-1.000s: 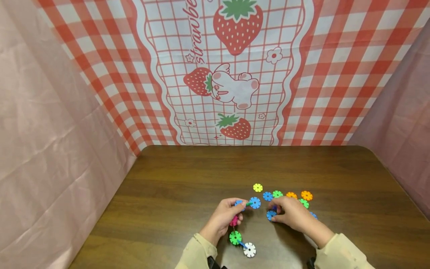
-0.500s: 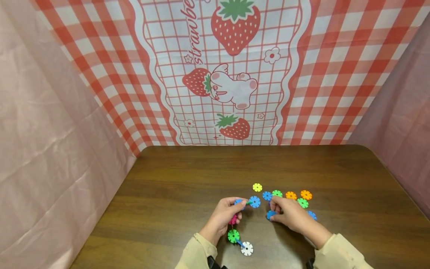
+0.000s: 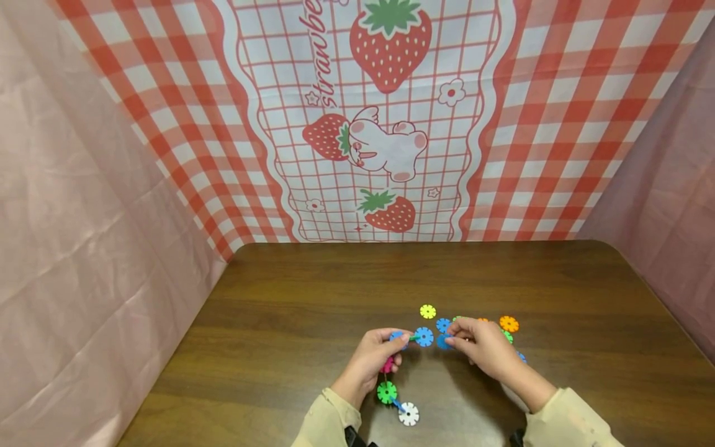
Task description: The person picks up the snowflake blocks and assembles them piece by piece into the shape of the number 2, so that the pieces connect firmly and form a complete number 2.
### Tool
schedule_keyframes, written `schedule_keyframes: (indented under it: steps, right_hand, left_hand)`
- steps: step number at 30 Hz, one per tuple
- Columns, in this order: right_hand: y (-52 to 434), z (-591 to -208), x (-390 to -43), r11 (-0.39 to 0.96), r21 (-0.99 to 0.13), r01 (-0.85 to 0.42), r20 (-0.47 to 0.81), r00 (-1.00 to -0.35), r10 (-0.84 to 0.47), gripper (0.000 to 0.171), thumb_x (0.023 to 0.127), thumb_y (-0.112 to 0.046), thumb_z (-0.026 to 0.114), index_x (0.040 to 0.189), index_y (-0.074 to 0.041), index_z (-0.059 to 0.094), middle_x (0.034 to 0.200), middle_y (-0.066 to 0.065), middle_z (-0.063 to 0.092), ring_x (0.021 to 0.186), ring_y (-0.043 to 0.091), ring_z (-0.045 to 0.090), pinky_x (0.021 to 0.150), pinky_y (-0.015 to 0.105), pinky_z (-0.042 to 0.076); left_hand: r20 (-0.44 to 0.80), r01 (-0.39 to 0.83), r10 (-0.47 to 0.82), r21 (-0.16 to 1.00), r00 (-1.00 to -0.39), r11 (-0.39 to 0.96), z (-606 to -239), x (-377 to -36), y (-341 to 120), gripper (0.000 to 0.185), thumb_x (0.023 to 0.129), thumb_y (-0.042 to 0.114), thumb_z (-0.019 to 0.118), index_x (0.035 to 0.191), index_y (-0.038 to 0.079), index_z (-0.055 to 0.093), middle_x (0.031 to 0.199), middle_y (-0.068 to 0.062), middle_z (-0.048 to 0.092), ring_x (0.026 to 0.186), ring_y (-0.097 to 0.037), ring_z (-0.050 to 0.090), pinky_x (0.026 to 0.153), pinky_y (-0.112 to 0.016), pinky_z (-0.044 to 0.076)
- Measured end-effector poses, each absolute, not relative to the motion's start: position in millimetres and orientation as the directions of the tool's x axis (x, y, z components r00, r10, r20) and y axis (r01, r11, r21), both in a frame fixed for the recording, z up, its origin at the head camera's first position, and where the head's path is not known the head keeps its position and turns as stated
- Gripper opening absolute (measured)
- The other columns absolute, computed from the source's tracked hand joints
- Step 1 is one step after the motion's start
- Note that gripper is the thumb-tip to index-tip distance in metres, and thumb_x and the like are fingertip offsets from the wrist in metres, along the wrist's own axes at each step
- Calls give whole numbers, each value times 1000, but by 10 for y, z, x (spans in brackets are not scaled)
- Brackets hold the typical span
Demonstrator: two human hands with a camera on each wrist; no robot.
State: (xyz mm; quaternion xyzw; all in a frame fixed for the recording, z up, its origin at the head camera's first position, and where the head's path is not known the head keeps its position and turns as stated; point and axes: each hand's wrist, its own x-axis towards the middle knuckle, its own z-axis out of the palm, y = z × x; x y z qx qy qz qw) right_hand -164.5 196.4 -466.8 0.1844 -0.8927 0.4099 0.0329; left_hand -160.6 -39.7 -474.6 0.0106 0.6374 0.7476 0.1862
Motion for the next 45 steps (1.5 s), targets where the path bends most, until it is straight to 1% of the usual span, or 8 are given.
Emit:
schedule_keyframes:
  steps: [3,13,23,25,28,32,40,45]
  right_hand:
    - [1952,-4643,-1640,578,-749,-324,191,-941,-280,6,90,-10,69,87,-12,65,73,-1,68,45,6,49,45,26,46]
    - [1927,-4591,-1617,521,-795,-310,187,-943,-276,12,92,-18,68,89,-6,66,68,3,64,51,7,54,50,26,50]
    - [1911,-4618,-1624,475,-809,-345,212,-926,-312,11,92,-13,67,89,-4,64,74,5,69,56,9,62,54,26,53]
    - [1906,-4629,-1624,470,-806,-360,229,-921,-314,12,92,-14,67,88,-4,64,75,5,70,57,9,63,54,26,54]
    - [1890,-4649,-1624,464,-789,-404,275,-906,-321,9,90,-10,69,85,-6,63,74,4,71,59,11,65,55,26,54]
    - [1862,-4678,-1628,448,-762,-469,341,-877,-337,14,87,0,70,81,-9,61,72,3,71,62,15,67,57,25,55]
    - [1825,-4731,-1629,383,-770,-510,394,-853,-343,16,85,5,69,78,-7,61,74,7,71,64,18,69,56,29,56]
    - [1810,-4753,-1632,358,-807,-470,356,-870,-341,14,87,5,67,80,-5,62,76,8,71,67,18,70,59,29,56]
  left_hand:
    - [-220,-262,292,958,-931,-114,-4740,-1604,-395,27,94,10,64,112,-10,66,56,2,51,43,-1,45,41,-13,38]
    - [-218,-259,294,960,-931,-110,-4742,-1608,-380,27,93,9,65,111,-11,66,58,3,52,43,-1,43,39,-13,37]
    - [-212,-254,312,962,-926,-100,-4738,-1602,-367,30,95,10,62,115,-12,63,61,3,55,42,0,43,38,-13,35]
    - [-214,-254,308,962,-927,-97,-4746,-1605,-365,29,95,10,61,115,-11,64,65,0,60,43,0,43,38,-13,35]
    - [-219,-260,305,961,-927,-98,-4746,-1611,-360,28,95,10,62,114,-11,64,79,-13,70,43,0,44,38,-13,34]
    - [-218,-260,301,960,-928,-105,-4729,-1619,-357,27,95,9,62,112,-11,65,91,-20,71,43,-1,43,38,-13,34]
    - [-246,-294,308,949,-919,-119,-4733,-1620,-374,27,95,9,62,111,-12,65,69,-1,64,43,-1,43,38,-13,33]
    - [-243,-298,312,944,-918,-141,-4744,-1622,-389,26,95,8,62,111,-13,64,75,-3,68,44,-1,43,39,-12,33]
